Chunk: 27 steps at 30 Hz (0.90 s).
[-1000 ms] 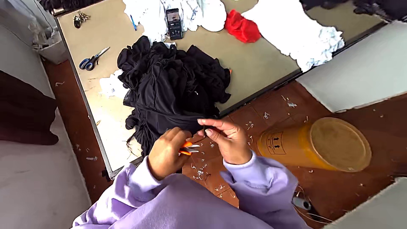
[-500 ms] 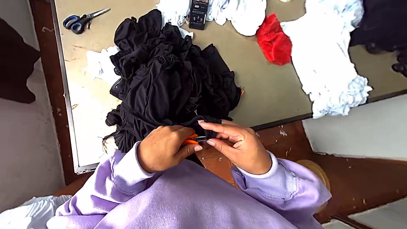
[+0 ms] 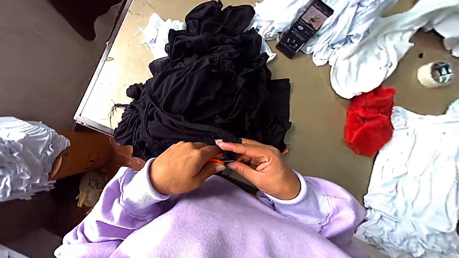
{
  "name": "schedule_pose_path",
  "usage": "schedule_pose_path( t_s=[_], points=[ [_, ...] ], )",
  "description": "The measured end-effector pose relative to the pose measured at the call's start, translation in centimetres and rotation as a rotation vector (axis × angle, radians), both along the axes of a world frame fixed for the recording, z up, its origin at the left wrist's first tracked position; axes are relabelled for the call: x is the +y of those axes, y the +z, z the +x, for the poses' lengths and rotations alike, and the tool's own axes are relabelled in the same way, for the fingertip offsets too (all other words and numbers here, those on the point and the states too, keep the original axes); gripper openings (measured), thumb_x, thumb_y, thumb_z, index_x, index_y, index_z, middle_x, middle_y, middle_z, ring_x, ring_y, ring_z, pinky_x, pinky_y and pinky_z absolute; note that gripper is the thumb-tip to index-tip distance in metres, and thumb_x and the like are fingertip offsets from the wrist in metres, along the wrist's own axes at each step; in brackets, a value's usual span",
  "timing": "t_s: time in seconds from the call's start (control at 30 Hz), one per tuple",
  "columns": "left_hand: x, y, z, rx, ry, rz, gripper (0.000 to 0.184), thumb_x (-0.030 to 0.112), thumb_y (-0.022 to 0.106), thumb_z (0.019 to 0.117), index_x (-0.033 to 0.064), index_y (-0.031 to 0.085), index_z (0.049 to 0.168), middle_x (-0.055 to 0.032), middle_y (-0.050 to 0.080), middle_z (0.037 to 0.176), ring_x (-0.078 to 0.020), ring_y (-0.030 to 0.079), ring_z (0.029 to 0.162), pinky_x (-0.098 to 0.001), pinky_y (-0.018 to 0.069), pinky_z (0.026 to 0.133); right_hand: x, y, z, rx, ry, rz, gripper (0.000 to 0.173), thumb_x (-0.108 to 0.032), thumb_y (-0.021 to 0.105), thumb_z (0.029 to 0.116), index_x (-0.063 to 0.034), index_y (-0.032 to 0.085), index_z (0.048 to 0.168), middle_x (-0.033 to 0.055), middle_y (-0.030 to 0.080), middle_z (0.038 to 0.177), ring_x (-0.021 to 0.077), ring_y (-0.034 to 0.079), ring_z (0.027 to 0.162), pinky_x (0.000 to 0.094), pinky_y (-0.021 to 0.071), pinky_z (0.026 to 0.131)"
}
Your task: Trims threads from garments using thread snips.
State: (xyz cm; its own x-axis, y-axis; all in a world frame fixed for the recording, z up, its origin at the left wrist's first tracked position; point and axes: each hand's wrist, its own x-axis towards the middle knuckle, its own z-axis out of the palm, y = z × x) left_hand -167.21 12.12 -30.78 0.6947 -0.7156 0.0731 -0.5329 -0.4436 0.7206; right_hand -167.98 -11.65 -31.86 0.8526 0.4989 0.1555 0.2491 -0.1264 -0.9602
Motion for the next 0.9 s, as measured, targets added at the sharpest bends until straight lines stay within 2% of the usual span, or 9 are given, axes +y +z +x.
schedule_pose_path(
  t_s=[0.13,0.27,0.37,0.5,0.6,0.73,0.8,0.87,0.9],
  points=[
    [-0.7,-0.3,-2.8,-0.033,0.146,0.016,0.032,0.031,0.051,0.1035,0.0082,0.072,0.096,-0.0017,0.067,0.076,-0.0160,0.066,0.067,-0.0382,0.0534,0.055,-0.6,-0.5,0.3,0.017,0.155,0.021,0.040,-0.001,0.070,0.0878,0.0031,0.069,0.127,0.0097,0.071,0.112,0.0013,0.068,0.087,0.0145,0.0581,0.078],
    [0.4,-1.0,-5.1,-0.013,0.231,-0.017,0.033,0.032,0.050,0.1044,0.0082,0.071,0.098,-0.0016,0.068,0.079,-0.0143,0.067,0.071,-0.0369,0.0537,0.059,0.6,-0.7,0.1,0.036,0.247,0.036,0.039,-0.002,0.070,0.0889,0.0024,0.069,0.128,0.0102,0.071,0.118,-0.0002,0.067,0.084,0.0131,0.0572,0.075],
    [1.1,-0.8,-6.4,-0.006,0.253,-0.031,0.035,0.031,0.049,0.1052,0.0052,0.072,0.102,-0.0028,0.069,0.083,-0.0138,0.067,0.074,-0.0353,0.0555,0.063,1.9,-0.5,-0.2,0.050,0.297,0.052,0.040,0.001,0.069,0.0871,0.0043,0.068,0.127,0.0102,0.071,0.115,0.0012,0.069,0.086,0.0141,0.0584,0.078],
    [2.2,-1.6,-7.5,-0.042,0.285,-0.053,0.035,0.033,0.050,0.1048,0.0093,0.068,0.086,0.0008,0.061,0.070,-0.0116,0.060,0.062,-0.0328,0.0485,0.053,3.6,-1.0,-0.9,0.040,0.332,0.024,0.041,0.001,0.070,0.0858,0.0039,0.069,0.126,0.0089,0.071,0.105,0.0025,0.067,0.088,0.0141,0.0578,0.078],
    [3.0,-2.7,-8.4,-0.049,0.332,-0.085,0.033,0.032,0.052,0.1038,0.0102,0.067,0.083,0.0023,0.060,0.069,-0.0093,0.059,0.062,-0.0301,0.0477,0.053,4.6,-1.5,-1.5,0.068,0.381,0.015,0.048,0.002,0.070,0.0859,0.0048,0.064,0.134,0.0110,0.069,0.107,0.0055,0.069,0.090,0.0170,0.0599,0.079],
    [5.0,-3.4,-10.0,0.043,0.339,-0.156,0.035,0.035,0.050,0.1051,0.0065,0.071,0.101,0.0044,0.063,0.079,-0.0018,0.058,0.070,-0.0217,0.0504,0.062,5.7,-1.7,-1.9,0.089,0.428,0.001,0.058,0.001,0.070,0.0871,0.0049,0.055,0.143,0.0135,0.068,0.118,0.0044,0.070,0.089,0.0178,0.0607,0.079],
    [6.5,-3.8,-10.8,0.130,0.372,-0.304,0.038,0.040,0.055,0.1025,0.0053,0.071,0.105,0.0052,0.064,0.082,0.0013,0.059,0.073,-0.0179,0.0512,0.064,6.3,-1.8,-1.9,0.064,0.447,-0.015,0.060,0.001,0.070,0.0870,0.0032,0.054,0.145,0.0135,0.067,0.121,0.0040,0.070,0.087,0.0175,0.0604,0.078],
    [7.6,-4.4,-11.5,0.294,0.455,-0.582,0.042,0.045,0.064,0.0982,0.0063,0.064,0.114,0.0063,0.064,0.089,0.0037,0.055,0.070,-0.0127,0.0464,0.059,7.4,-1.9,-2.2,-0.028,0.481,-0.026,0.055,0.002,0.070,0.0838,0.0025,0.061,0.138,0.0138,0.070,0.110,0.0081,0.070,0.084,0.0206,0.0604,0.077],
    [7.8,-4.8,-11.6,0.419,0.491,-0.751,0.046,0.047,0.066,0.0979,0.0112,0.059,0.125,0.0078,0.067,0.097,0.0057,0.055,0.069,-0.0102,0.0452,0.057,8.2,-1.9,-2.3,-0.103,0.517,-0.037,0.049,0.002,0.070,0.0835,0.0015,0.066,0.132,0.0123,0.070,0.102,0.0097,0.068,0.081,0.0219,0.0595,0.075]
  ],
)
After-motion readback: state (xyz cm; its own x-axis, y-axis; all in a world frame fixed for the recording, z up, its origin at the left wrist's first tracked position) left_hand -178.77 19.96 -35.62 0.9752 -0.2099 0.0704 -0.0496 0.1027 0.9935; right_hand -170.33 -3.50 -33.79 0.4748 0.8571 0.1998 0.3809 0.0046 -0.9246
